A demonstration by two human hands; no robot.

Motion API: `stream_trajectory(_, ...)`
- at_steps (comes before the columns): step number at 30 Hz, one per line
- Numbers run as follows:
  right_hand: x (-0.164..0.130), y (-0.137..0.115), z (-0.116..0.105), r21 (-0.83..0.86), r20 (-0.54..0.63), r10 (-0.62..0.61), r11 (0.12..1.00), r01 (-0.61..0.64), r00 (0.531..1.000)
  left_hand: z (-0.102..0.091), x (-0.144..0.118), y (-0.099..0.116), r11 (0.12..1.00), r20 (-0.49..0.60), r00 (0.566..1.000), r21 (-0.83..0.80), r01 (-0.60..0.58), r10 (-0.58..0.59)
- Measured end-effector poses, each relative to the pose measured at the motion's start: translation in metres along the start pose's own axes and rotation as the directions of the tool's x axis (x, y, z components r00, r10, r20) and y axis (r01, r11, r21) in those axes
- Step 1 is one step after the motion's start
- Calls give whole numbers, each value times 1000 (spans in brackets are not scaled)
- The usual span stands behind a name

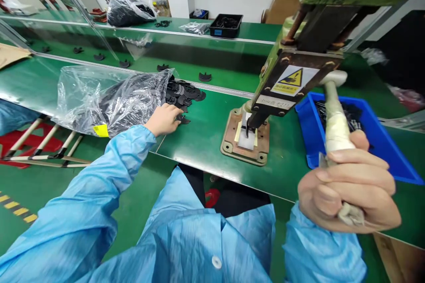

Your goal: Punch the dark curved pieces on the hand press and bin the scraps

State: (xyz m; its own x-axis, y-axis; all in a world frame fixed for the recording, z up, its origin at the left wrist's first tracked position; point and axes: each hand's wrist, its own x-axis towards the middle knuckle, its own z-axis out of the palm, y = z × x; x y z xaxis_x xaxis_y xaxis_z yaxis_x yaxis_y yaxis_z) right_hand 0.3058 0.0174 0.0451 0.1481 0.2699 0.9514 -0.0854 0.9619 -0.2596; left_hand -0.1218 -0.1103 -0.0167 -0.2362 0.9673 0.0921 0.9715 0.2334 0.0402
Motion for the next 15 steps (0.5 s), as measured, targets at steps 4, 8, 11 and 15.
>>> stream_trajectory(4,2,-3,-4,-9,68,-7,1000,7,998,7,3,8,994,92,991,45,-98,93)
stream_trajectory(8,3,-4,-8,-21,123,-4,1000,6,992,15,4,47,964,50,963,-61,-260,263)
stream_trajectory(11,3,-4,-9,-38,132,-14,999,19,991,18,8,69,913,46,915,-103,-394,400)
stream_trajectory(15,3,-7,-10,-54,144,22,998,-14,989,17,20,80,865,86,860,-64,-498,502)
